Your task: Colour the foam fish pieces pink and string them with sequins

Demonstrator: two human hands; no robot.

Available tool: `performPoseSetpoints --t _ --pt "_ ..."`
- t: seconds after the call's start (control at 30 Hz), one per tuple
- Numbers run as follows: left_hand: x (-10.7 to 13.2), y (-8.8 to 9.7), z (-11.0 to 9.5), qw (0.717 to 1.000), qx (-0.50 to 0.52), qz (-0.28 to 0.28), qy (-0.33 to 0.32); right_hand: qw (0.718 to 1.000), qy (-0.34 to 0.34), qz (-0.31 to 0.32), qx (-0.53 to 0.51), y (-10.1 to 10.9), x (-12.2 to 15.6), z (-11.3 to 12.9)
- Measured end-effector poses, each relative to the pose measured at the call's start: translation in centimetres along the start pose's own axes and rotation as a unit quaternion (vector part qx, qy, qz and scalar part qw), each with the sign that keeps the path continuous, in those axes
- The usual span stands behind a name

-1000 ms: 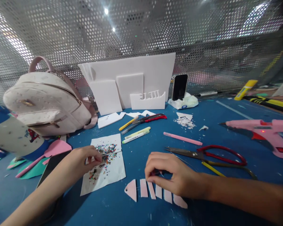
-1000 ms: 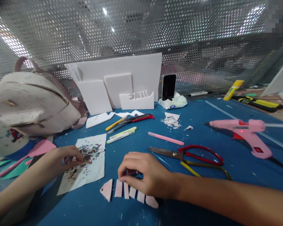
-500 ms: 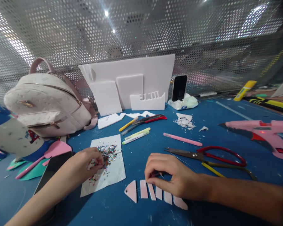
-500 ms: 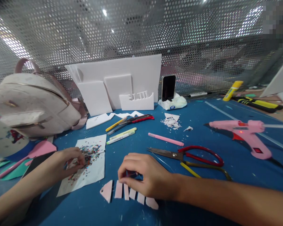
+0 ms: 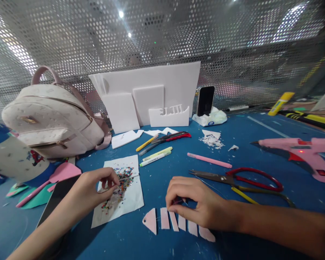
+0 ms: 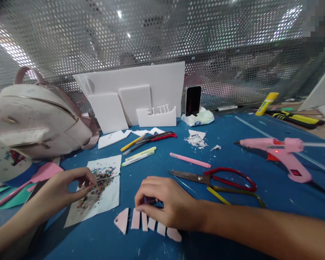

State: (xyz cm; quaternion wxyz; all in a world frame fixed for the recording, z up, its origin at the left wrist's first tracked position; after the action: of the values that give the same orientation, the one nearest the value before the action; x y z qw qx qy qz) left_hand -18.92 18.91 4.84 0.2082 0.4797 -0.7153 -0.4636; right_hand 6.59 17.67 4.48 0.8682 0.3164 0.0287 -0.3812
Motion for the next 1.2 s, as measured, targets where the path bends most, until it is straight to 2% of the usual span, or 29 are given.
performPoseSetpoints --t 0.07,0.17,0.2,0.3,0.4,0.83,0.97,1.07,1.2 --pt "0.0 -0.9 -1.6 0.998 0.051 -0.016 -0.018 1.0 -0.002 -0.001 0.002 0.0 0.0 0.0" --pt "0.2 -2.8 -3.8 0.99 0.114 -0.087 -0.01 1.0 -0.011 -0.006 0.005 0.0 0.0 -0.1" --pt "0.4 -3.7 -4.5 0.985 0.141 -0.096 -0.007 1.0 -0.014 -0.006 0.006 0.0 0.0 -0.2" --pt "0.8 -6.2 -5.5 0.966 0.239 -0.096 0.024 1.0 -0.016 -0.008 0.007 0.0 0.1 -0.3" --pt "1.2 -6.9 -5.9 0.959 0.258 -0.114 0.015 1.0 -0.01 -0.011 0.009 0.0 0.2 -0.4" --pt "1.3 -6.7 -6.8 0.967 0.227 -0.098 -0.063 1.0 -0.004 -0.021 0.018 0.1 0.0 -0.6" --pt "0.9 -4.1 -5.8 0.98 0.079 -0.127 -0.129 1.0 -0.009 -0.017 0.014 0.0 0.1 -0.5" --pt "0.7 -1.8 -4.6 0.96 -0.094 -0.166 -0.203 1.0 -0.013 -0.015 0.011 0.1 0.2 -0.4" --pt "0.4 -0.9 -2.3 0.964 -0.133 -0.157 -0.168 1.0 -0.012 -0.02 0.005 0.2 0.1 -0.3"
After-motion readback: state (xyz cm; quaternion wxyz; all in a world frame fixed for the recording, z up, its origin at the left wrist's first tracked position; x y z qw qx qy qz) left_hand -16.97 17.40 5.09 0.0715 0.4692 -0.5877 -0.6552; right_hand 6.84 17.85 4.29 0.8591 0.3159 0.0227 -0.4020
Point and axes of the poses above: each hand's wrist, its own x-axis away from the middle knuckle, its own y-axis out of the back of the hand, z = x × y, the point moved 6 cm from there along -x, towards the middle knuckle, and after that the axes turned 11 degrees about -y, right-handed, at the moved point
